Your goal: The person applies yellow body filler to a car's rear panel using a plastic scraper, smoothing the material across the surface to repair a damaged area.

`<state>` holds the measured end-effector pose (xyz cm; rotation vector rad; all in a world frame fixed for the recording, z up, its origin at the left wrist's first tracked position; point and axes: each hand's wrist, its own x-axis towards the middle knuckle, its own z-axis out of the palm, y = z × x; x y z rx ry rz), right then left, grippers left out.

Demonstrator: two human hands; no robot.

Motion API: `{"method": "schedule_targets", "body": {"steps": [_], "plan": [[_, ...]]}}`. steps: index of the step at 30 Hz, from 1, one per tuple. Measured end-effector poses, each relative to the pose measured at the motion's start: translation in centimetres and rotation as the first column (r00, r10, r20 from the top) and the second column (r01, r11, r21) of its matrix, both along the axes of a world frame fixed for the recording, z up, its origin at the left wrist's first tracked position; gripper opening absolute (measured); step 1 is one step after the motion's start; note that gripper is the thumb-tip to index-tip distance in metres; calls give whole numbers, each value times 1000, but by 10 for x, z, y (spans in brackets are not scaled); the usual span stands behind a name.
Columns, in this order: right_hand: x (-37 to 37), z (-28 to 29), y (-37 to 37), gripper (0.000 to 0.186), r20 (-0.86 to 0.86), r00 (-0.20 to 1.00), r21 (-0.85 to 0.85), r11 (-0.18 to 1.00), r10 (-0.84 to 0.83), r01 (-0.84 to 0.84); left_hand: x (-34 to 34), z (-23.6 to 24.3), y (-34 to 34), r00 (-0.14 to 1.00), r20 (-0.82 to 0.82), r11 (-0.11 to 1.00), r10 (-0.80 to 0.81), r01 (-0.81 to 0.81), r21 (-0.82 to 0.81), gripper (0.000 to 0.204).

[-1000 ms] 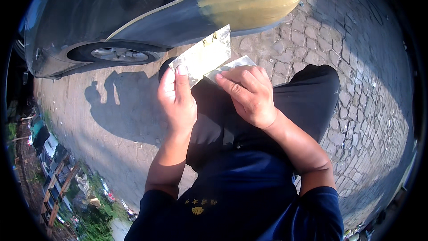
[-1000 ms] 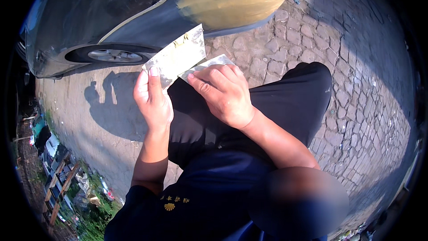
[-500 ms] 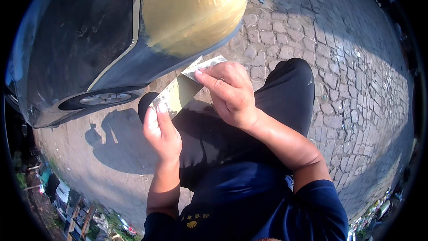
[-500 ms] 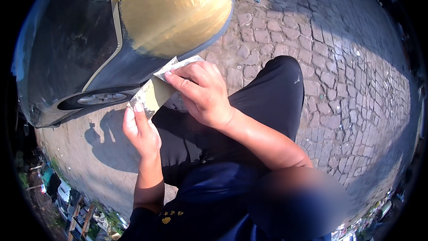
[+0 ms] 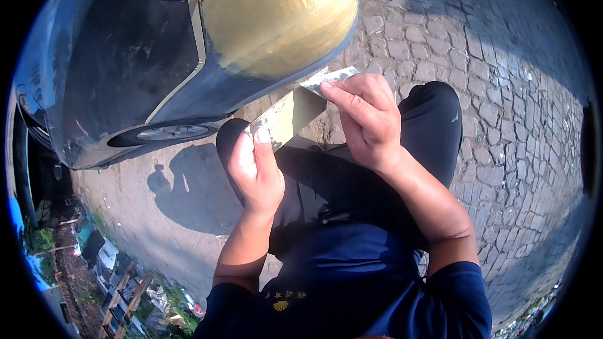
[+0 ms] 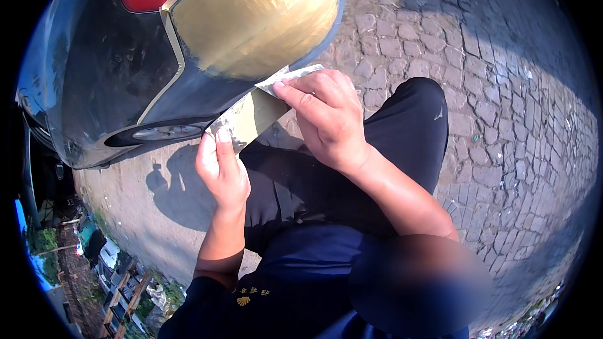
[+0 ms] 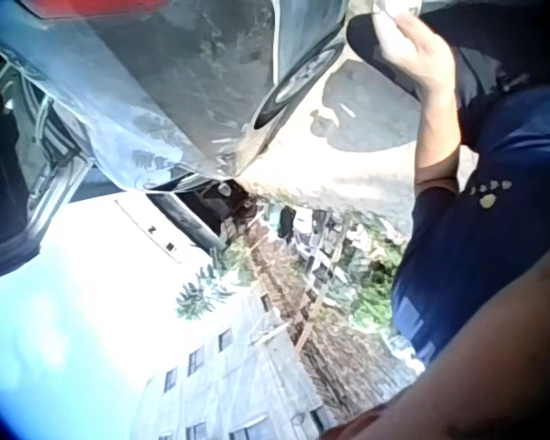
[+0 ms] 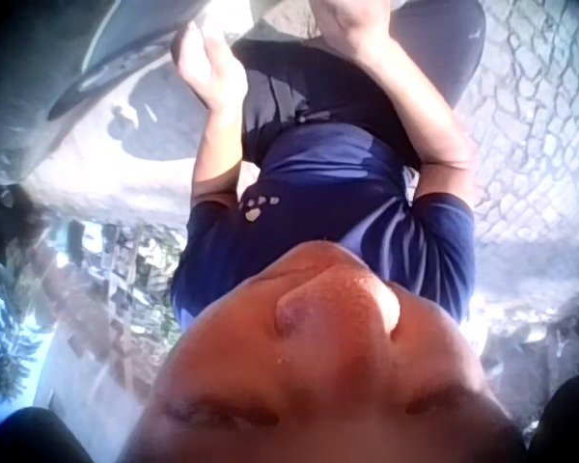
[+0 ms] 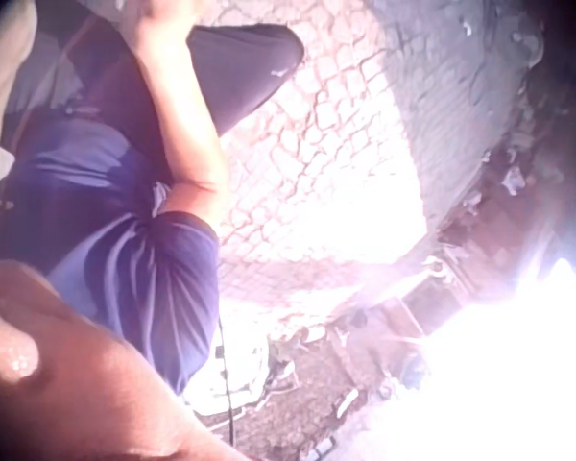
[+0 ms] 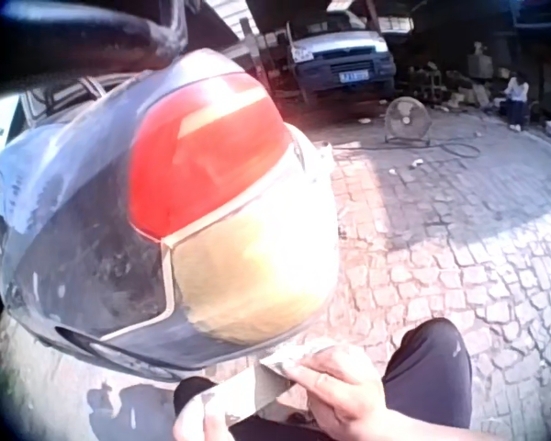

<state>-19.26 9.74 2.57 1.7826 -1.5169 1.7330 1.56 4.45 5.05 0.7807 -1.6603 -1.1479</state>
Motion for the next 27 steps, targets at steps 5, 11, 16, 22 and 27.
{"method": "schedule_targets", "body": {"steps": [5, 11, 16, 22, 27], "plan": [[-5, 7, 16, 44, -34, 991, 80, 989, 127, -124, -12, -1, 1, 1000, 25, 998, 19, -17, -53, 27], [-8, -1, 24, 45, 125, 978, 80, 981, 165, -176, -28, 8, 12, 995, 64, 993, -78, 83, -80, 26], [-46, 32, 50, 38, 263, 955, 23, 989, 135, -146, -6, -5, -12, 983, -123, 970, -136, 158, 184, 29], [-52, 33, 67, 34, 715, 467, 55, 623, 520, -780, -32, 18, 8, 942, -216, 884, -256, 319, 342, 27], [-60, 22, 82, 29, 479, 687, 214, 686, 546, -695, -23, 15, 8, 954, -298, 920, -28, 141, 366, 27]]}}
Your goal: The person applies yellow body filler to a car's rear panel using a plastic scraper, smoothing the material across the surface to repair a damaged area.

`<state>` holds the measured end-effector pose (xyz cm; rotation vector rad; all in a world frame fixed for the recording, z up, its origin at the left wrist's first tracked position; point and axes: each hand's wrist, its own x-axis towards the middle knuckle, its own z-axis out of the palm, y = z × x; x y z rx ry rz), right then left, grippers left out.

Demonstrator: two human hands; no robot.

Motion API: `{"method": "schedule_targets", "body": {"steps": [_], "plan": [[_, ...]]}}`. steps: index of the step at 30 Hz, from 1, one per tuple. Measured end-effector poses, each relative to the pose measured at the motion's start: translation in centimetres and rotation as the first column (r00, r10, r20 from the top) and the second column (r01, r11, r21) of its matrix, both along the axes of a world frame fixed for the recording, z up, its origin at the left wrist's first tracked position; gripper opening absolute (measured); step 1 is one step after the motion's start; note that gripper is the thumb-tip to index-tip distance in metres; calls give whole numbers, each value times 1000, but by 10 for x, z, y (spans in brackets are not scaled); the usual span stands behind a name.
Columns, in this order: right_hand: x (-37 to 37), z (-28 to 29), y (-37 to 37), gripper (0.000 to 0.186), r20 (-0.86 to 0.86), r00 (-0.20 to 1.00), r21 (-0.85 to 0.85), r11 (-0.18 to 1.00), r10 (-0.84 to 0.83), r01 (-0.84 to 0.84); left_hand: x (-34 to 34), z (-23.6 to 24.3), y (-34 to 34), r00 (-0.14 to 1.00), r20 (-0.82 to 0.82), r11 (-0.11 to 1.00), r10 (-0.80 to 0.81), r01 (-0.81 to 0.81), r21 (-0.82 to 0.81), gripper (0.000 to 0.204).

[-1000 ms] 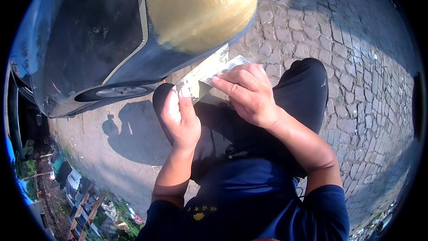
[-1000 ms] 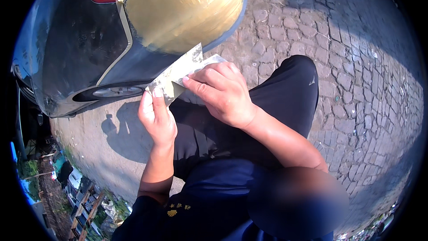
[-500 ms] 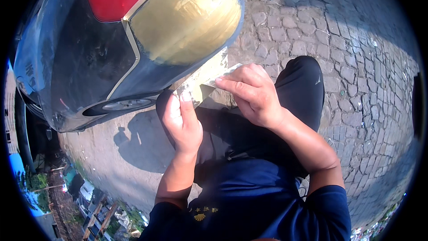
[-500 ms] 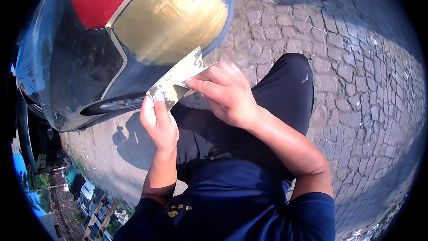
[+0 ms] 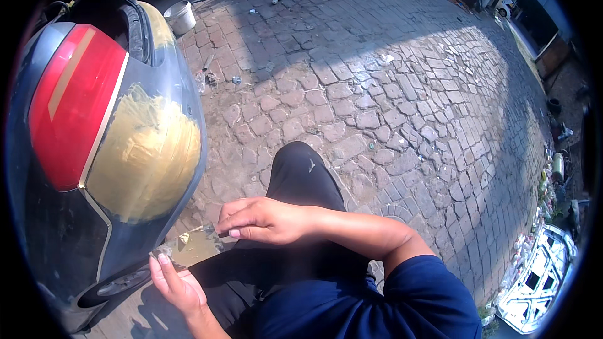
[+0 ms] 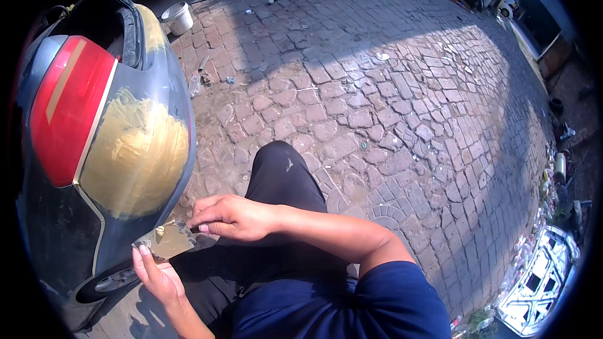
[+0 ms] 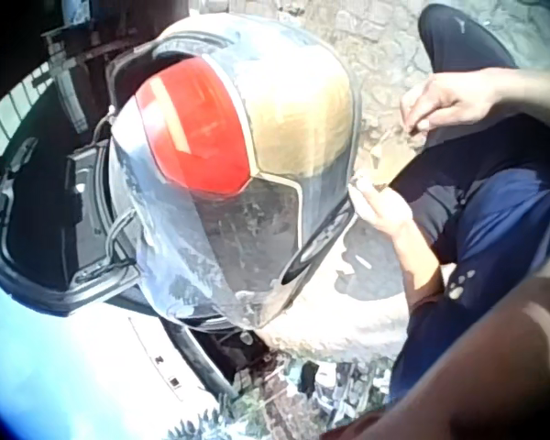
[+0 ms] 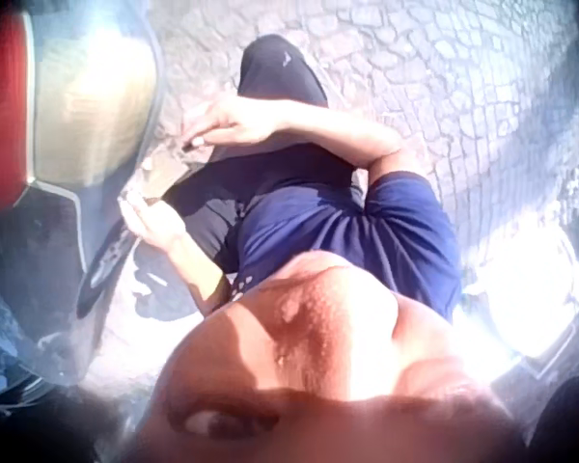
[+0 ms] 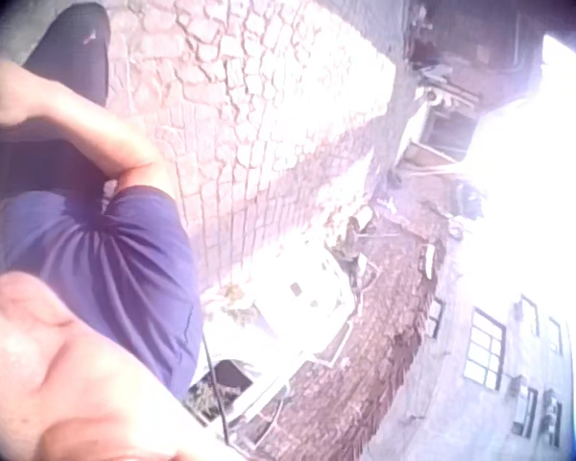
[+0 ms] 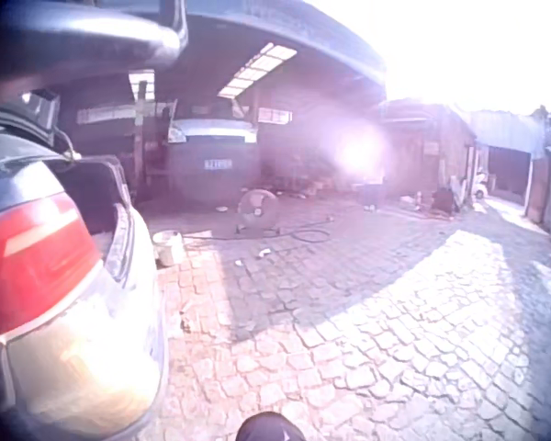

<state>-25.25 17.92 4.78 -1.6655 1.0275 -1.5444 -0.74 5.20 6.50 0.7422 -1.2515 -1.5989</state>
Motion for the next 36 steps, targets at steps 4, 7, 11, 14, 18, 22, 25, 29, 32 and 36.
{"method": "schedule_targets", "body": {"steps": [4, 7, 11, 14, 18, 22, 25, 29, 32, 36], "plan": [[-6, 7, 14, 28, 11, 945, 54, 944, -326, 325, -9, 2, -5, 971, -35, 971, -235, 236, 38, 26], [5, 24, 4, 30, 331, 921, 155, 975, -206, 163, -14, -11, 0, 970, 30, 971, -241, 240, 6, 26], [6, 18, -29, 31, 16, 1000, 117, 993, 5, -6, 1, 1, -21, 990, -133, 976, -44, 71, 206, 33], [-12, -25, -25, 29, 30, 948, 331, 898, -316, 289, -7, -22, -44, 992, -123, 970, 28, 2, 241, 28], [5, -17, -51, 25, 741, 412, 483, 847, -530, 222, -19, -25, -36, 988, -155, 992, 23, -4, 124, 21], [29, -39, -87, 22, 736, 413, 528, 837, -536, 147, -1, -37, -28, 999, 36, 996, -27, 30, -86, 25], [36, -42, -96, 23, 694, 508, 523, 842, -510, 132, 5, -34, -26, 968, 239, 966, -83, 137, -221, 28], [47, -34, -95, 22, 651, 596, 509, 853, -470, 116, -1, -16, -27, 910, 406, 921, -90, 231, -315, 29], [50, -28, -93, 20, 626, 651, 510, 857, -430, 75, 0, -17, -29, 884, 459, 900, -85, 266, -345, 25], [60, -11, -87, 19, 424, 822, 450, 876, -381, 175, 12, -32, -26, 800, 571, 917, -184, 349, -193, 24]]}}
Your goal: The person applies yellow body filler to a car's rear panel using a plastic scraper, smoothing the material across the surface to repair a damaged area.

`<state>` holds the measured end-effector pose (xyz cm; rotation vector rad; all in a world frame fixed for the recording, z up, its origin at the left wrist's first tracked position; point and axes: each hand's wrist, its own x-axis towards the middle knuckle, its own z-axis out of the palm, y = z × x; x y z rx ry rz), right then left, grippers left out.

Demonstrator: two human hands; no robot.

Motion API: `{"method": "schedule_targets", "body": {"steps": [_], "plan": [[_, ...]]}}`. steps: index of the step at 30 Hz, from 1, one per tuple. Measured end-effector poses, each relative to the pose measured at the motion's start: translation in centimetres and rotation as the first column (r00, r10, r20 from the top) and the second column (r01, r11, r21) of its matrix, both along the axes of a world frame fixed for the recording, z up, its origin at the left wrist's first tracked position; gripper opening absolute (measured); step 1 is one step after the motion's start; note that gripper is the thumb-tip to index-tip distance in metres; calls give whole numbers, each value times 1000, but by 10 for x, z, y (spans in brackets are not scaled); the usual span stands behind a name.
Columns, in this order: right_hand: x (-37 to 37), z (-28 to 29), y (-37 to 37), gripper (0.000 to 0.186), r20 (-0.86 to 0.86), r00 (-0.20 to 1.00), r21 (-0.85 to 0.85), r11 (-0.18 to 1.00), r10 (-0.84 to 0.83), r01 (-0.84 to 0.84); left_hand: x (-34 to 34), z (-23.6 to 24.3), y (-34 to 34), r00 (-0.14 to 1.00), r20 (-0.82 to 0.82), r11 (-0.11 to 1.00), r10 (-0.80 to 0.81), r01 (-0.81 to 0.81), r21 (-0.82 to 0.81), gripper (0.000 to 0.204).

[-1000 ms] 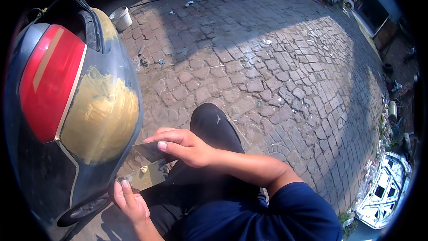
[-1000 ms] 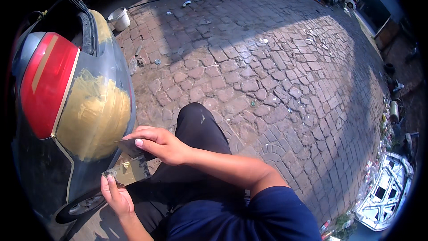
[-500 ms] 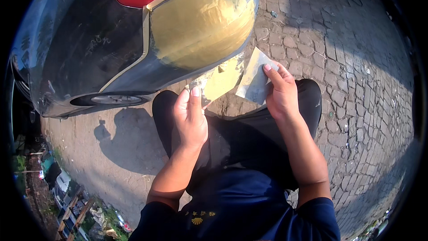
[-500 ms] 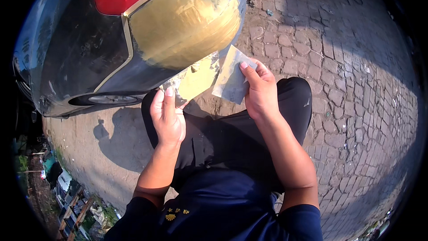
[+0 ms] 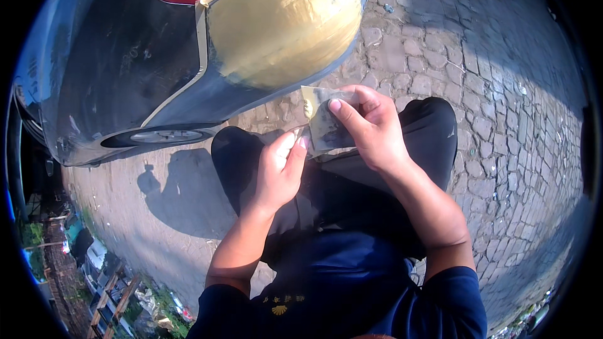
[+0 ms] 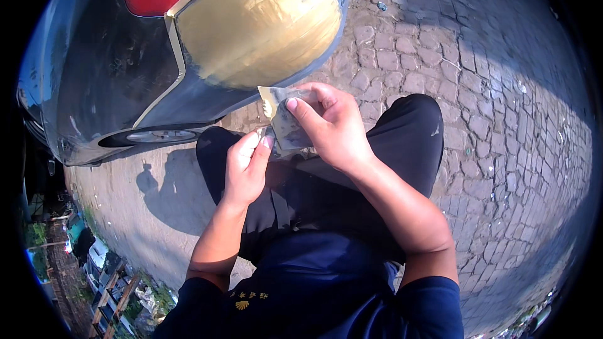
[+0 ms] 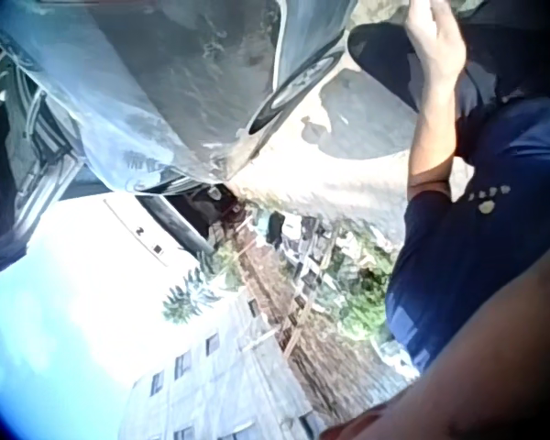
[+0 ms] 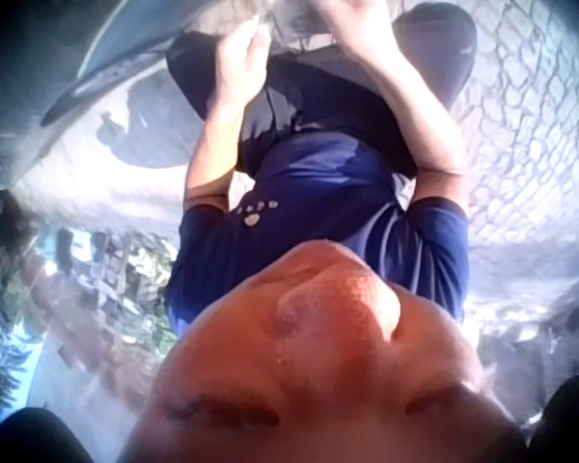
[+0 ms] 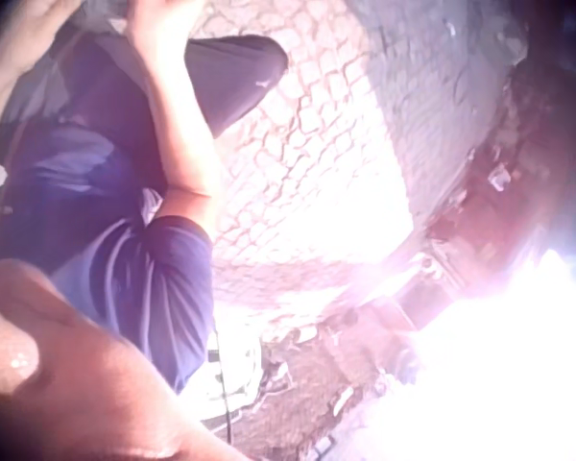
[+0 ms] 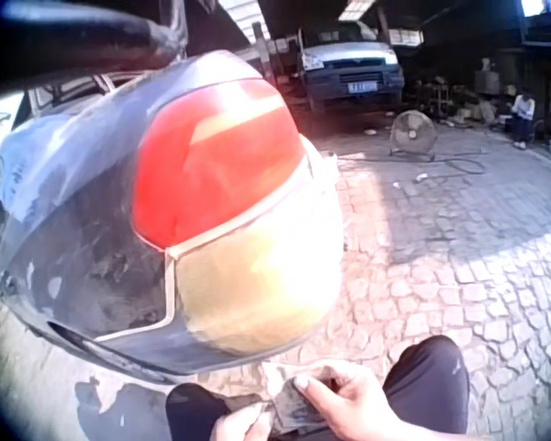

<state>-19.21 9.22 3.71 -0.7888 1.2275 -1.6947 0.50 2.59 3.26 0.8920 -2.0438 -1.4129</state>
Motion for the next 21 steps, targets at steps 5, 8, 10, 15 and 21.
{"method": "schedule_targets", "body": {"steps": [5, 8, 10, 15, 21], "plan": [[-39, 25, 14, 18, -331, 908, -417, 903, -257, 103, 17, 0, 1, 887, -373, 889, 274, -85, 451, 19], [-17, 19, 20, 23, -48, 996, -310, 946, 80, -91, 15, 6, 4, 846, -458, 833, 272, 31, 552, 19], [-21, 11, 24, 25, -390, 919, -356, 913, 50, -200, 6, 9, 12, 836, -449, 857, 315, -47, 513, 21], [-38, 1, 40, 21, -698, 714, -231, 926, 56, -298, 12, 9, 3, 860, -442, 915, 256, -67, 399, 25], [-62, -3, 38, 21, -438, 888, -296, 955, -142, 7, -7, 11, 10, 893, -381, 875, 239, -29, 483, 24]]}}
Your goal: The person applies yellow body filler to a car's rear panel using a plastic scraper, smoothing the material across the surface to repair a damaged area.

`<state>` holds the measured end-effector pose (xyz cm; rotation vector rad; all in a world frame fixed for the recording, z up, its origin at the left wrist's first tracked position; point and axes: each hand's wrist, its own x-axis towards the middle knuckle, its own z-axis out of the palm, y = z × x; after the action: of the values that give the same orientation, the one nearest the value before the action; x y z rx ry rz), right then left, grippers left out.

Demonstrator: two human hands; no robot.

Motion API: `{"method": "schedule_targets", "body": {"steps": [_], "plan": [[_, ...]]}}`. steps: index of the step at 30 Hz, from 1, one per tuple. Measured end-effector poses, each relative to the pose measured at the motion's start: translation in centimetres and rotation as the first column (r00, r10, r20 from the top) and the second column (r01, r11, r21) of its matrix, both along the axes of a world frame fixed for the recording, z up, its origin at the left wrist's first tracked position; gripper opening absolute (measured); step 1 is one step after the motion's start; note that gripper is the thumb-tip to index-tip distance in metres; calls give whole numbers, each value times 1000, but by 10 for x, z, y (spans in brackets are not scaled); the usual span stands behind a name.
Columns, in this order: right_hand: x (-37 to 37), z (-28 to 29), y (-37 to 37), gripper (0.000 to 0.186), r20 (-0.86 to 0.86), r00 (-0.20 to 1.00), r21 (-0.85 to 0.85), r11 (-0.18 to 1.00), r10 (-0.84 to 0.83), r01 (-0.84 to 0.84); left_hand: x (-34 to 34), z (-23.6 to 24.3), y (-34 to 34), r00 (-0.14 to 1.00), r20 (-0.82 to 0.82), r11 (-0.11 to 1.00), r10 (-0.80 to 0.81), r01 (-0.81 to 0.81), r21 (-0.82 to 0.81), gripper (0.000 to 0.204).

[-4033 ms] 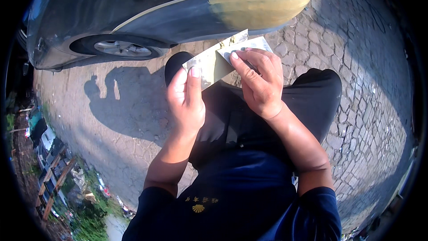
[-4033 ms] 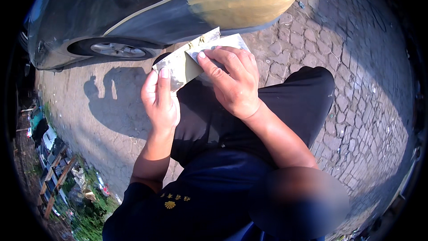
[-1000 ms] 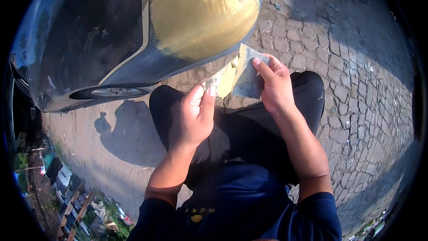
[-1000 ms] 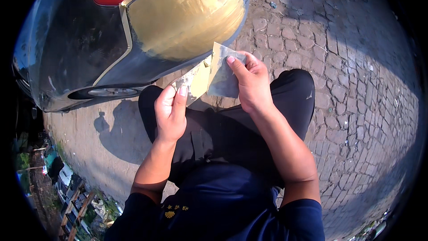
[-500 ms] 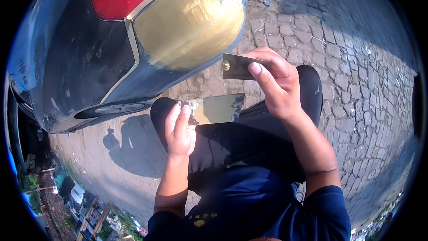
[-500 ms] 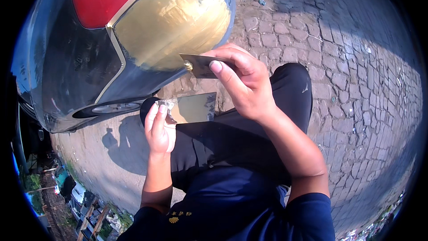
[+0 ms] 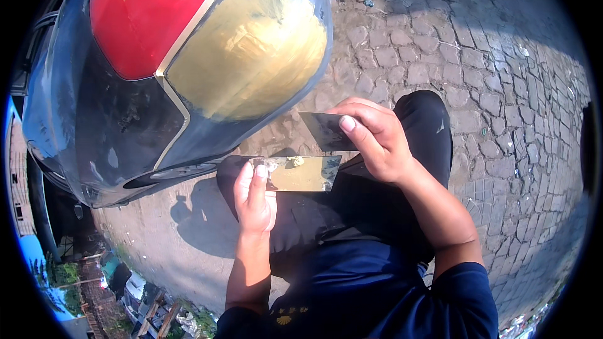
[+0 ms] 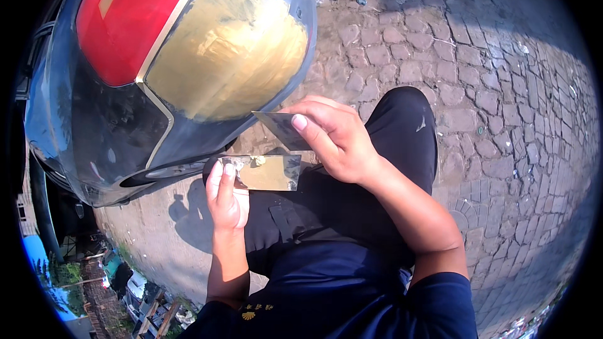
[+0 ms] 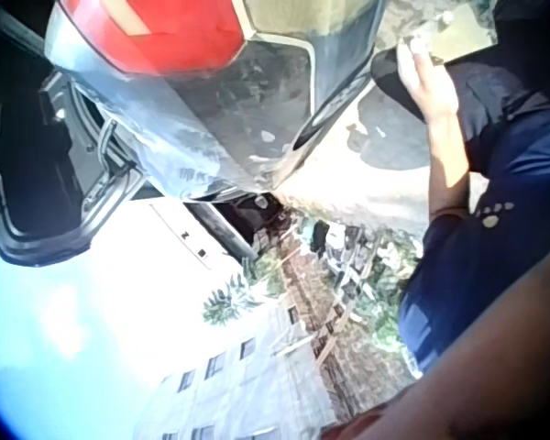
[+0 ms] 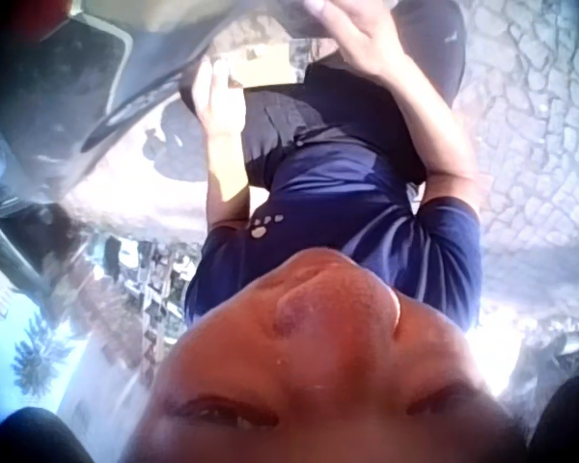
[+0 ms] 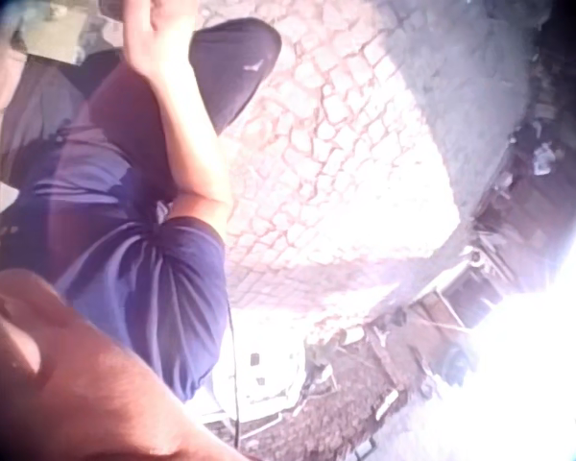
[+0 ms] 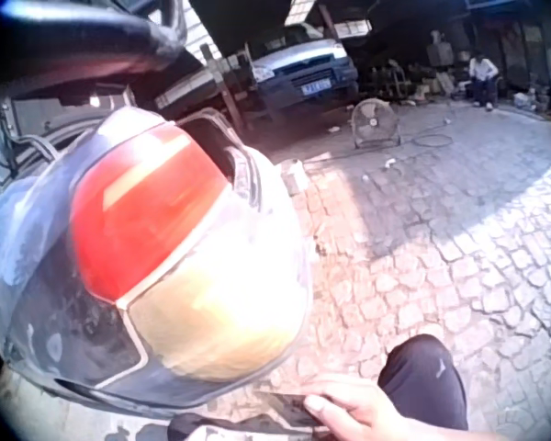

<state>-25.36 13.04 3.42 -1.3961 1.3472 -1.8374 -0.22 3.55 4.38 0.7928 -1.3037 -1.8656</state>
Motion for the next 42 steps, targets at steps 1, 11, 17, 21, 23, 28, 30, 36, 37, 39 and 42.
{"method": "schedule_targets", "body": {"steps": [1, 11, 17, 21, 23, 28, 30, 36, 37, 39, 42], "plan": [[5, 2, 0, 22, 203, 979, -7, 999, -30, 32, -4, -7, 1, 999, 20, 1000, 26, -26, -16, 25], [-8, -31, 12, 32, 462, 886, 101, 995, -34, -14, -20, 1, -14, 999, 52, 991, 9, -16, 134, 34], [-34, -53, -1, 27, 764, 637, 40, 979, 99, -201, -53, 4, -22, 986, -62, 943, 153, -127, 309, 36], [-91, -50, -58, 26, 618, 771, 239, 971, -155, 3, -49, 8, -19, 988, -101, 949, 115, -79, 307, 37], [-112, -51, -94, 26, 31, 940, 341, 887, -341, 310, -48, 8, -10, 991, -129, 961, 25, 11, 275, 37], [-113, -73, -154, 29, -280, 792, 121, 798, -543, 590, -47, 16, 9, 988, -153, 955, -12, 56, 290, 35], [-93, -74, -154, 29, -249, 792, 110, 796, -557, 595, -39, 17, 11, 986, -164, 954, -19, 67, 291, 32], [22, -68, -56, 22, -304, 946, 101, 984, -113, 150, 3, 16, 10, 976, -204, 949, 73, -5, 315, 25], [24, -61, -48, 22, -253, 965, 154, 982, -68, 110, 6, 16, 11, 974, -217, 947, 63, 10, 322, 23], [12, -65, -58, 18, -89, 988, 187, 972, -126, 140, 12, 16, 13, 967, -245, 939, 70, 19, 342, 23], [-24, -56, -82, 19, -261, 957, 211, 961, -123, 180, 15, 18, 19, 959, -283, 943, -12, 105, 315, 25]]}}
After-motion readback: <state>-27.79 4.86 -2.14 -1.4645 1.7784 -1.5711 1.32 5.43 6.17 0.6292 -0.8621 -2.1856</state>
